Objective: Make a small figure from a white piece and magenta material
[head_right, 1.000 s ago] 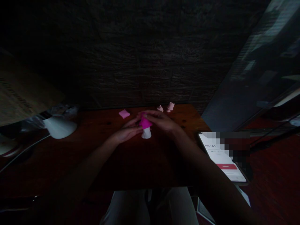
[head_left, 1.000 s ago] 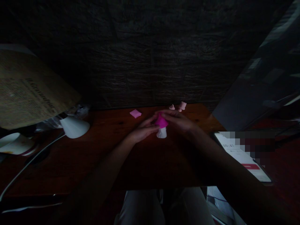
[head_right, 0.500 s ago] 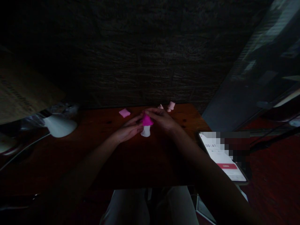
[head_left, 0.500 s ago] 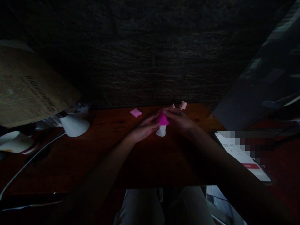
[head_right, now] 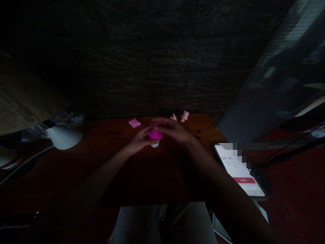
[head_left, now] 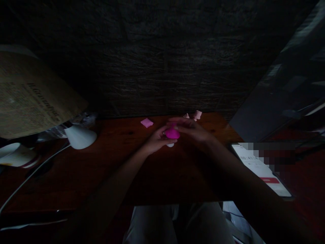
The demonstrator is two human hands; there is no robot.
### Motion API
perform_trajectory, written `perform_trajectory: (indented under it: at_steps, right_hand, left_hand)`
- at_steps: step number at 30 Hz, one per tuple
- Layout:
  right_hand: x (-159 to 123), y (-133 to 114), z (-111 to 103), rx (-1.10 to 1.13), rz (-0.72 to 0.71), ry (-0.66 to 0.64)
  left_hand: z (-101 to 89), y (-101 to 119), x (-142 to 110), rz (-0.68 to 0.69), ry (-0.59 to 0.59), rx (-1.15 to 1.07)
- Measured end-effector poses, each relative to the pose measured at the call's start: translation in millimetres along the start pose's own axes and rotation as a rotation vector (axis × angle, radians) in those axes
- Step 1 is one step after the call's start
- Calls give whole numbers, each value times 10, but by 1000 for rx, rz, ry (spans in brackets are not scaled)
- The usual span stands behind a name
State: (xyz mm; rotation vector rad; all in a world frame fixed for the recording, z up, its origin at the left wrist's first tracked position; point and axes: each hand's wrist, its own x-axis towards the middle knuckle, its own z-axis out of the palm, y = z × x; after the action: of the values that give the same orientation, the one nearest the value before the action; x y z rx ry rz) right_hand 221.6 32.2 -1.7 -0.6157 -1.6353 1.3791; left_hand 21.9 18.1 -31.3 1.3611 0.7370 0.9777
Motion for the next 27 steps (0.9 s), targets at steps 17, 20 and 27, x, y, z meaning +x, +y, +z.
perform_trajectory:
  at_steps: [17,20,27]
  right_hand:
    - [0,-15,78,1,22,16]
    - [6,11,62,-1,29,9]
    - [-10,-25,80,-16,46,18]
  left_hand:
    - [-48,-30,12,25,-74,63]
    - [-58,-38,15,23,-86,62]
    - [-47,-25,9,-3,-57,68]
